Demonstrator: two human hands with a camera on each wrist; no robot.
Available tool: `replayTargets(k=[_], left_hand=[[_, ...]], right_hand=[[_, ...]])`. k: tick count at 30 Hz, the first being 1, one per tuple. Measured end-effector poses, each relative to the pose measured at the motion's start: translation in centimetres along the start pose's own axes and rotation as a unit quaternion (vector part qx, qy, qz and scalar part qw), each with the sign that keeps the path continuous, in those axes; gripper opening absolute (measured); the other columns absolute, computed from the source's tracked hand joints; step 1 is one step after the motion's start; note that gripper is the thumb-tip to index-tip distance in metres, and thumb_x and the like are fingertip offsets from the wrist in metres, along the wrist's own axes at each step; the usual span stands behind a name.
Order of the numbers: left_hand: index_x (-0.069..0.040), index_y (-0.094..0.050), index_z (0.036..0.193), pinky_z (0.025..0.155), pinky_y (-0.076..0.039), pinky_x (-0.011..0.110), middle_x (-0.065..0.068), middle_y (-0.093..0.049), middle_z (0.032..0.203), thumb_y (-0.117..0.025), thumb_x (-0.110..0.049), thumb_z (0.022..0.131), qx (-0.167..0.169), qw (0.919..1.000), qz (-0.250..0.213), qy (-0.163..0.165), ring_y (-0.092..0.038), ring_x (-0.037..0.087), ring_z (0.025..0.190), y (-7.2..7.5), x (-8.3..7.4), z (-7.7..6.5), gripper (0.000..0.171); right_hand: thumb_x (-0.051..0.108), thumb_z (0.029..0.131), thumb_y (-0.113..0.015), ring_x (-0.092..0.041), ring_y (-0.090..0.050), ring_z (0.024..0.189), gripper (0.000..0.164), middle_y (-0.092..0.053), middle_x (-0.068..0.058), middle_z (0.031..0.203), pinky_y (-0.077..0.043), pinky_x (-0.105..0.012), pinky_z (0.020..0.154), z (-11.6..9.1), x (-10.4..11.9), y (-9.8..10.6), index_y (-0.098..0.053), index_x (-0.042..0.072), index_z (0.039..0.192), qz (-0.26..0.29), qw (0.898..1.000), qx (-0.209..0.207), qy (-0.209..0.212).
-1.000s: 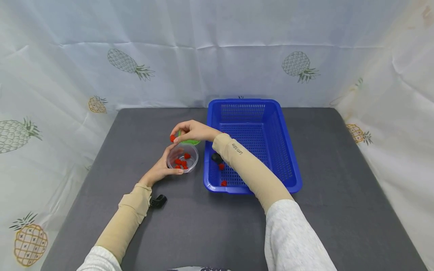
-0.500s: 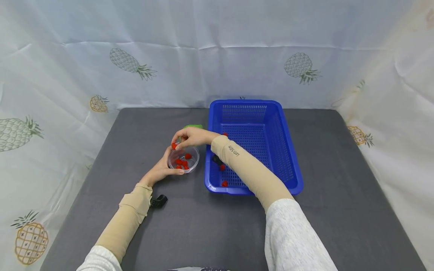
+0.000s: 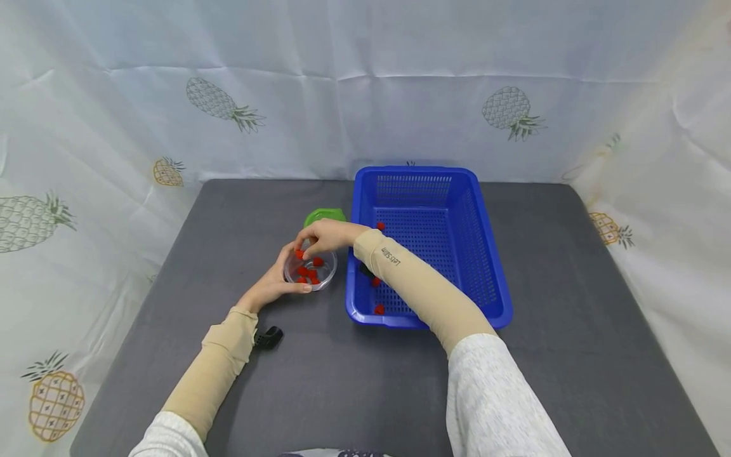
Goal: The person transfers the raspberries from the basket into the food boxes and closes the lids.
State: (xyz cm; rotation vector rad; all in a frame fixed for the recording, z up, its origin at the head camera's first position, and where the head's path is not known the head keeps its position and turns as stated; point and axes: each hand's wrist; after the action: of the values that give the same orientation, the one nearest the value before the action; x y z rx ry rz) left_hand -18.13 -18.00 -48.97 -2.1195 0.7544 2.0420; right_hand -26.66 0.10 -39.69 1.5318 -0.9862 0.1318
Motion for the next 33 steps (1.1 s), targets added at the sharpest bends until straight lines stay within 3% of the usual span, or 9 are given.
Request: replayTargets(k=[6, 14, 22, 33], left_hand=[[-0.04, -0.014, 0.133, 0.106, -0.024, 0.046, -0.002, -0.023, 0.142, -0.076, -0.027, 0.065, -0.003, 1.0, -0.001, -0.008, -0.03, 0.017, 0.13, 0.0, 0.0, 0.1, 0.093], [-0.043, -0.014, 0.132, 0.106, -0.023, 0.047, -0.008, -0.024, 0.139, -0.076, -0.029, 0.065, -0.011, 0.9999, 0.012, -0.001, -0.031, 0.016, 0.127, -0.1, -0.1, 0.0, 0.093], [-0.041, -0.015, 0.133, 0.106, -0.021, 0.047, -0.002, -0.023, 0.141, -0.077, -0.028, 0.064, -0.015, 0.9998, 0.01, -0.005, -0.031, 0.016, 0.128, -0.2, -0.1, -0.1, 0.093], [-0.029, -0.015, 0.136, 0.107, -0.02, 0.048, 0.004, -0.027, 0.14, -0.076, -0.018, 0.066, -0.007, 0.9999, -0.007, -0.007, -0.029, 0.022, 0.13, -0.4, -2.4, -0.9, 0.093]], right_hand=[[0.028, 0.082, -0.061, -0.01, -0.049, 0.064, 0.03, -0.063, -0.012, 0.083, -0.042, -0.019, 0.06, 0.1, 0.1, 0.1, -0.059, 0.019, 0.111, -0.02, 1.0, 0.012, -0.014], [0.028, 0.083, -0.06, -0.01, -0.048, 0.065, 0.029, -0.062, -0.008, 0.081, -0.041, -0.019, 0.059, 0.0, 0.3, -0.1, -0.06, 0.019, 0.11, -0.05, 0.998, 0.02, -0.021], [0.027, 0.084, -0.058, -0.01, -0.048, 0.065, 0.03, -0.059, -0.004, 0.077, -0.041, -0.02, 0.06, 0.0, 0.3, -0.3, -0.058, 0.02, 0.113, -0.059, 0.998, 0.016, -0.022], [0.028, 0.082, -0.06, -0.011, -0.047, 0.059, 0.029, -0.053, 0.0, 0.067, -0.041, -0.021, 0.056, -0.3, 0.1, -0.2, -0.06, 0.02, 0.11, -0.002, 1.0, -0.014, 0.004]])
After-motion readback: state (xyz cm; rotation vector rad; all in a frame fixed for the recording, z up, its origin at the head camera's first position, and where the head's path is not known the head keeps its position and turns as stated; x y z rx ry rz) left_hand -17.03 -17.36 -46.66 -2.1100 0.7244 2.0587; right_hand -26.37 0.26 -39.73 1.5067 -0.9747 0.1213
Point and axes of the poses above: each hand's wrist, its own z-axis towards the middle knuckle, its own y-axis out of the back of the hand, x = y × z
